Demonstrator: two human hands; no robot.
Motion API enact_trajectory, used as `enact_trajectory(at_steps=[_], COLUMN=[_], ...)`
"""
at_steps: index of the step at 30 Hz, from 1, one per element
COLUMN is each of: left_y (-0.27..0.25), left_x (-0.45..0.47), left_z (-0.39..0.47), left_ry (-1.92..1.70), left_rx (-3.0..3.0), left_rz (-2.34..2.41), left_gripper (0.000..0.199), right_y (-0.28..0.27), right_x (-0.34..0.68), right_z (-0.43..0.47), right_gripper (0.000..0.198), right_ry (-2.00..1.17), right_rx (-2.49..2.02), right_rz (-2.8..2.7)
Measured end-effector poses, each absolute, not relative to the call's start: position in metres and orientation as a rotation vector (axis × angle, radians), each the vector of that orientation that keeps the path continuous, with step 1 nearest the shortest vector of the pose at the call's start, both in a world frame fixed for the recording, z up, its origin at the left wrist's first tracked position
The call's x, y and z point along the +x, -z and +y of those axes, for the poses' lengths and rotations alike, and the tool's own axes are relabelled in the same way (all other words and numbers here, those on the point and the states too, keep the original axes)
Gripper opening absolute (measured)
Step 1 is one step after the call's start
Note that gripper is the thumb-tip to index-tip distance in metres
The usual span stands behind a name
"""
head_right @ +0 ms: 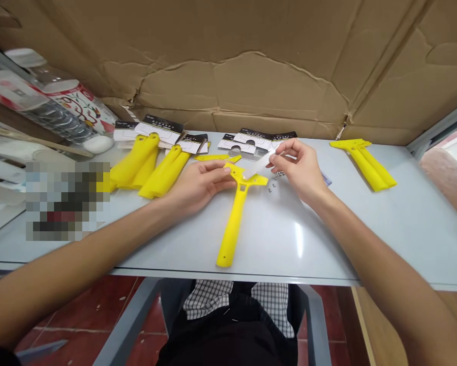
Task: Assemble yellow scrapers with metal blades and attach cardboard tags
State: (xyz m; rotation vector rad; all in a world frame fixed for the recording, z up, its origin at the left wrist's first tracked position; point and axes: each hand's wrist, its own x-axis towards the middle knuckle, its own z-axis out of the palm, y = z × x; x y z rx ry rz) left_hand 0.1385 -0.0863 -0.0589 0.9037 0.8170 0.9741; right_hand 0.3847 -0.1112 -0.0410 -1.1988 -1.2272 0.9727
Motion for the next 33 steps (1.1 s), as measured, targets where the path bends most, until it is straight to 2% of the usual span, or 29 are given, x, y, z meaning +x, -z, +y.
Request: enact_trajectory(at_steps=[3,7,11,20,24,33], left_y=[0.058,0.059,0.063,0.063,0.064,0.067], left_x=[0.141,0.143,0.145,0.143,0.143,0.140], left_z=[-0.087,-0.088,-0.088,-0.089,-0.091,-0.090], left_ry=[-0.987,-0.978,-0.958,-0.991,-0.982,-0.922], left_rx=[0.846,0.815,0.802,0.773,0.790,0.870], left_rz=[0.816,0.803,0.784,0.735,0.712,0.744], left_gripper=[0.008,0.008,0.005,0.007,0.008,0.020], right_y=[0.045,0.047,0.050,0.057,0.055,0.050], right_x=[0.380,0.382,0.386,0.374,0.370,0.376], right_z=[-0.114,-0.113,-0.110,-0.115,-0.118,-0.116], right_gripper=[0.031,0.047,0.039,0.037,0.043,0.040], right_ry=[-0.932,-0.931,-0.940,-1.008,-1.080,-1.277], right_rx=[-1.244,-1.242,-1.255,-1.302,-1.310,-1.281], right_rz=[-1.232,-1.234,-1.190,-1.173,-1.207,-1.078])
